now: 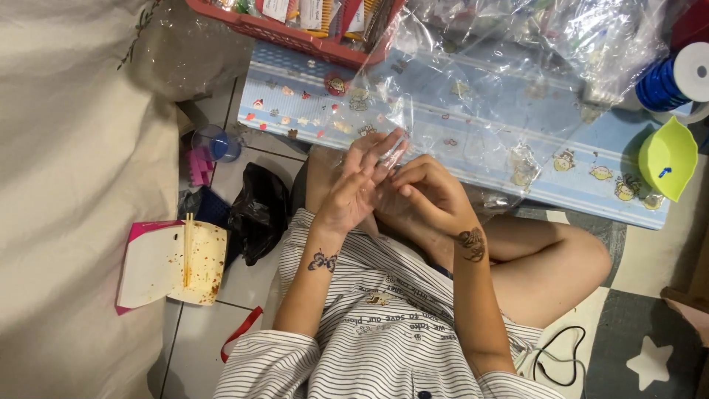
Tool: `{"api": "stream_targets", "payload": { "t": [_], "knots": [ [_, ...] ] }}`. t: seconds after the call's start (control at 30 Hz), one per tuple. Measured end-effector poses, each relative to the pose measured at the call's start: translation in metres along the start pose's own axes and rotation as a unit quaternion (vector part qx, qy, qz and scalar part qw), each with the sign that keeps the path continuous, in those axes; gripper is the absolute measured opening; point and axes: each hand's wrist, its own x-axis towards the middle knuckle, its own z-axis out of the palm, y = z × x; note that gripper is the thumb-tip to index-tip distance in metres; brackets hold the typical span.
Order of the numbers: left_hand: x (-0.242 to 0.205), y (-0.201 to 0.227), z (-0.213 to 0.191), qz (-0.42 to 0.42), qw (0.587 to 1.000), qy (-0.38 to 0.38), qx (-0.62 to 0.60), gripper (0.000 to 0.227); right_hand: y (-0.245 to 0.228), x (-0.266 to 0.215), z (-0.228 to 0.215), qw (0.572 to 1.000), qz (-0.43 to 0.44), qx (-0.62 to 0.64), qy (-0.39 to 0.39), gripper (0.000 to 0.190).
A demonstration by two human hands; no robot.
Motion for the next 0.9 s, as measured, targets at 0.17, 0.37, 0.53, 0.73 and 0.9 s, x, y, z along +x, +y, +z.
{"api": "stream_targets", "payload": {
  "t": [0.17, 0.37, 0.53, 0.73, 0.9],
  "knots": [
    [0.003, 0.002, 0.002, 0.008, 0.996, -0.008, 0.083, 0.051, -0.003, -0.001, 0.004, 0.999, 0.002, -0.044, -0.006, 0.015],
    [0.006, 0.003, -0.006, 0.015, 1.0, -0.02, -0.006, 0.045, -0.009, -0.004, -0.002, 0.979, -0.023, -0.197, 0.048, 0.025],
    [0.006, 0.003, -0.006, 0.011, 0.999, -0.025, -0.021, 0.047, -0.002, -0.004, 0.005, 0.961, -0.067, -0.258, 0.068, 0.032],
    [0.006, 0.002, -0.005, 0.014, 0.998, -0.02, 0.059, 0.053, 0.007, -0.005, 0.008, 0.949, -0.028, -0.307, 0.064, 0.035],
    [0.006, -0.004, -0.011, 0.011, 0.999, -0.017, 0.033, 0.044, 0.006, -0.001, 0.01, 0.936, -0.041, -0.344, 0.06, 0.03]
  ]
}}
